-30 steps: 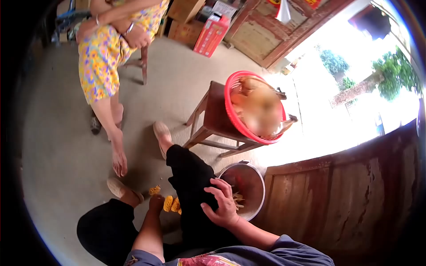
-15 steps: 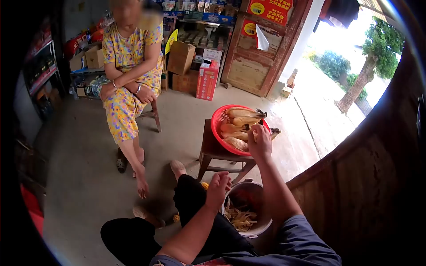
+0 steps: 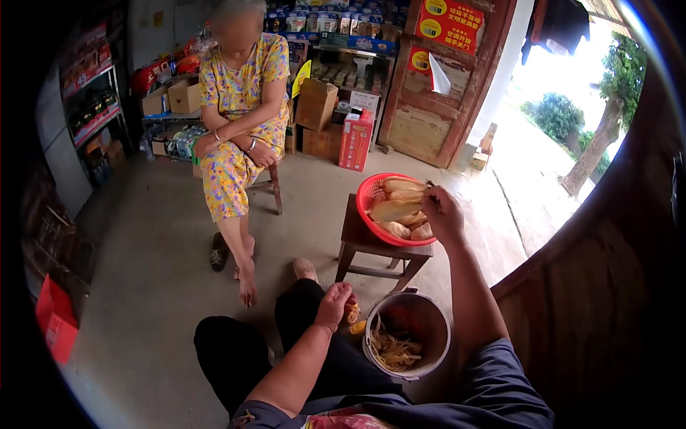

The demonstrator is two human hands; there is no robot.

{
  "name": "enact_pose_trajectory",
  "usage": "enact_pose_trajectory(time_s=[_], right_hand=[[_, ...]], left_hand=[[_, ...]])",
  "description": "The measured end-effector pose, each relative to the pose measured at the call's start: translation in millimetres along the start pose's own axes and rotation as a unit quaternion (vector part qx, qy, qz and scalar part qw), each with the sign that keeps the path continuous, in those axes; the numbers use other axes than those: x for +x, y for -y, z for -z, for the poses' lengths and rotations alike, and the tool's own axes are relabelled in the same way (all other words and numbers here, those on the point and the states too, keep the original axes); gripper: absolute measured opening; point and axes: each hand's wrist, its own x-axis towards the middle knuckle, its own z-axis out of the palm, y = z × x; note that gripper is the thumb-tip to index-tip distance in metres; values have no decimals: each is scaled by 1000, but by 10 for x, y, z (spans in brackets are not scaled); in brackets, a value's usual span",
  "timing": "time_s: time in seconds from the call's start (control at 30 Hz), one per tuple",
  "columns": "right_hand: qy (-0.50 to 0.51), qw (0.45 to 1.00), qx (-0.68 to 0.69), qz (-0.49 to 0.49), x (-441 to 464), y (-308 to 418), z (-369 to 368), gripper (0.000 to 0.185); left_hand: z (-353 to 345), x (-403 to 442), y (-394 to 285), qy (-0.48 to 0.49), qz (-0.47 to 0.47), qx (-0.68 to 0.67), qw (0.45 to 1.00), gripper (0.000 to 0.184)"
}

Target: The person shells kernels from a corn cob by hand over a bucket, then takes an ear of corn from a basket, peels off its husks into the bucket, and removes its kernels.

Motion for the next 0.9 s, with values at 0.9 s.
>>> enact_pose_trajectory(time_s=[0.9], right_hand=[[12,981,39,-188,519,-1298,-855,18]], left_hand=[[-350,-294,111,77,158,-40,984,21]])
